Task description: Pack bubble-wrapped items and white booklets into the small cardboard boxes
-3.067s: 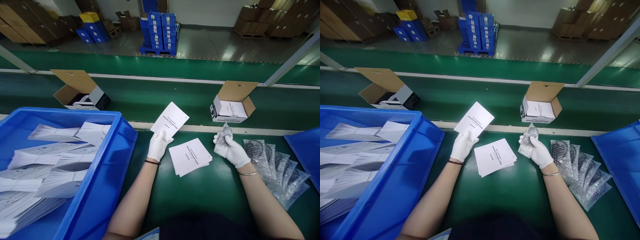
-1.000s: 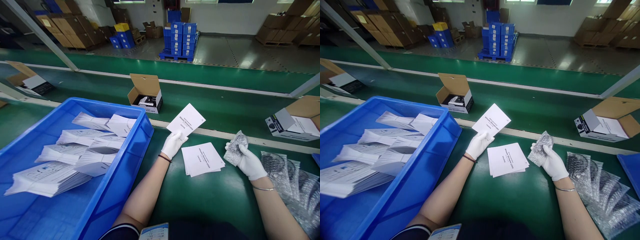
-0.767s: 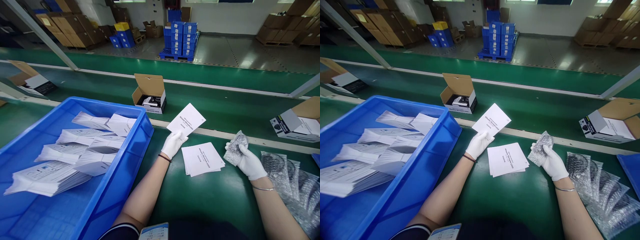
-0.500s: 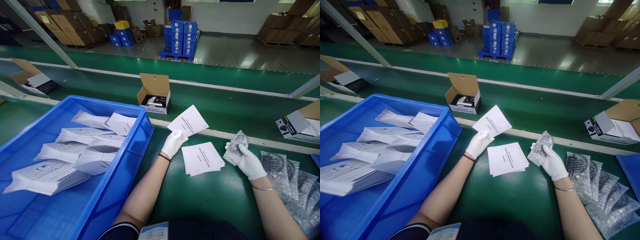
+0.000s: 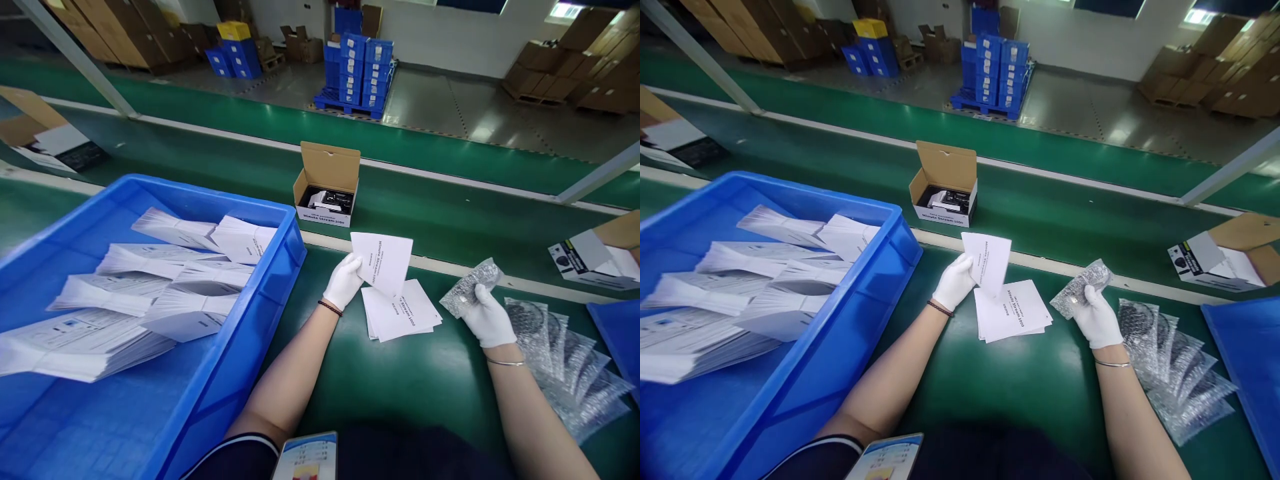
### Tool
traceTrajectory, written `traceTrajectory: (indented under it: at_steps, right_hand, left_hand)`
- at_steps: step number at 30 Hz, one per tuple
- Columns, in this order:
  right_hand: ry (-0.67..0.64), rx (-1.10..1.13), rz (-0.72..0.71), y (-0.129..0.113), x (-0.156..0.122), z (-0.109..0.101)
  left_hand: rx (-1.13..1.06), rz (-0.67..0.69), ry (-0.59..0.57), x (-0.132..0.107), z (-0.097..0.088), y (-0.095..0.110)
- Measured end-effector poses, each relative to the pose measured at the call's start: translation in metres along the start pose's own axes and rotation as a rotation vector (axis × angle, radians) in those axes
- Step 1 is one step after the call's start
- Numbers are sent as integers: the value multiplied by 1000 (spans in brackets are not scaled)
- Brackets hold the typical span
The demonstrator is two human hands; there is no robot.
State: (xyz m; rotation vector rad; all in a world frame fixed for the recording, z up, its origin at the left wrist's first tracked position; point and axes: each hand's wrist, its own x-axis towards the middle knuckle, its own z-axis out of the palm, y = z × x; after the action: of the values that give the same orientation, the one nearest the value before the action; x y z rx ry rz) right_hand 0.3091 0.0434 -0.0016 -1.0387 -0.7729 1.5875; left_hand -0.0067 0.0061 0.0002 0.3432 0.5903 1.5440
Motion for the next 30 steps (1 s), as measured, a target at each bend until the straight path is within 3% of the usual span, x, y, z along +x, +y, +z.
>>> traceTrajectory:
  at_steps: [3, 5, 8, 12, 14, 16, 18, 21, 26, 30]
  right_hand:
    - [-11, -167, -130, -9, 6, 22]
    - [-83, -327, -246, -23, 15, 53]
    - [-237, -566, -407, -47, 38, 124]
    - [-604, -1203, -755, -62, 83, 242]
    - [-634, -1434, -797, -54, 110, 291]
    - [-632, -1628, -743, -38, 137, 323]
    - [-658, -1784, -619, -20, 160, 338]
    - [-698, -1880, -479, 2, 182, 333]
    - [-504, -1864, -566, 14, 185, 306]
    - [-545, -1790, -484, 15, 175, 294]
  left_hand:
    - [-107, -71, -54, -2, -3, 5]
    - [-109, -68, -101, -3, -4, 7]
    - [-81, -33, -138, -6, -2, 9]
    - [-82, -17, -121, -7, 0, 11]
    - [-65, -40, -86, -6, -1, 12]
    - [-52, -58, -60, -4, -2, 13]
    - [-57, -55, -56, -2, -4, 13]
    - [-77, -43, -79, -1, -6, 13]
    - [-126, -54, -62, 0, -6, 11]
    - [-152, -25, 53, 5, -2, 7]
